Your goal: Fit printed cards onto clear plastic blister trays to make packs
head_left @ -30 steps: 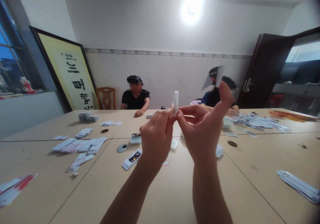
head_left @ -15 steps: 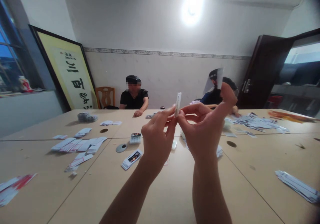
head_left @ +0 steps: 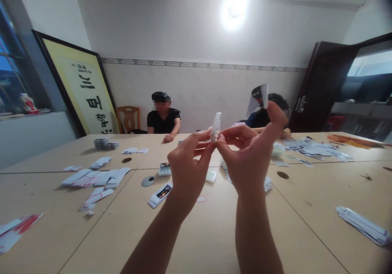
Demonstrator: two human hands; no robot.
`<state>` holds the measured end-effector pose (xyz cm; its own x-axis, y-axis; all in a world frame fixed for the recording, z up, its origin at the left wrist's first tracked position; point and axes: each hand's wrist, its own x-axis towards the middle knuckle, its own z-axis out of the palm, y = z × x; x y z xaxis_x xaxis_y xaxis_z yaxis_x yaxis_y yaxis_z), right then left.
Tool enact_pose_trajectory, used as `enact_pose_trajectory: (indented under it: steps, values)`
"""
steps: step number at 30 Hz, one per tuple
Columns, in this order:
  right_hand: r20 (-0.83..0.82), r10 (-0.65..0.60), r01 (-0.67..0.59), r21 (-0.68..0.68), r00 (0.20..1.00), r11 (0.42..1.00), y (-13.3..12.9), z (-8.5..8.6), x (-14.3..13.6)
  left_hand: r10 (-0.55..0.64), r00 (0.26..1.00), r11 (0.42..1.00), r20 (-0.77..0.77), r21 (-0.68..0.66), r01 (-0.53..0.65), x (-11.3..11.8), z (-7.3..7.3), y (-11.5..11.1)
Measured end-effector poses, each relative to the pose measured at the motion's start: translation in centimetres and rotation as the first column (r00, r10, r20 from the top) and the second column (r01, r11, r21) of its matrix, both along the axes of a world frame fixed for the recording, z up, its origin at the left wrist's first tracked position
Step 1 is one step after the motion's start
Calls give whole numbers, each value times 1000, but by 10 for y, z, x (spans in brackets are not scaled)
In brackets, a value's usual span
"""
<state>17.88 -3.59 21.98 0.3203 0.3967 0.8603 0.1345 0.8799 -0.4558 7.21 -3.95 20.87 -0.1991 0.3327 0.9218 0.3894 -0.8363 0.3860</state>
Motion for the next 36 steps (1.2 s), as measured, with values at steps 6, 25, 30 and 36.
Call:
enact_pose_trajectory:
  steps: [6,25,30,36]
  values:
    - [-2,18,-18,-2,1000,1000,0,-1,0,-65,996,997,68,-46,69,0,1,-2]
    - [30,190,-191,22,981,981,2,0,4,-110,987,987,118,-101,122,-10,7,-6]
    - [8,119,-119,0,993,993,-2,0,-5,33,999,999,-1,0,-33,-8,4,-4]
    - [8,32,-32,26,999,999,0,0,-8,166,982,982,-90,101,-157,-5,3,-5]
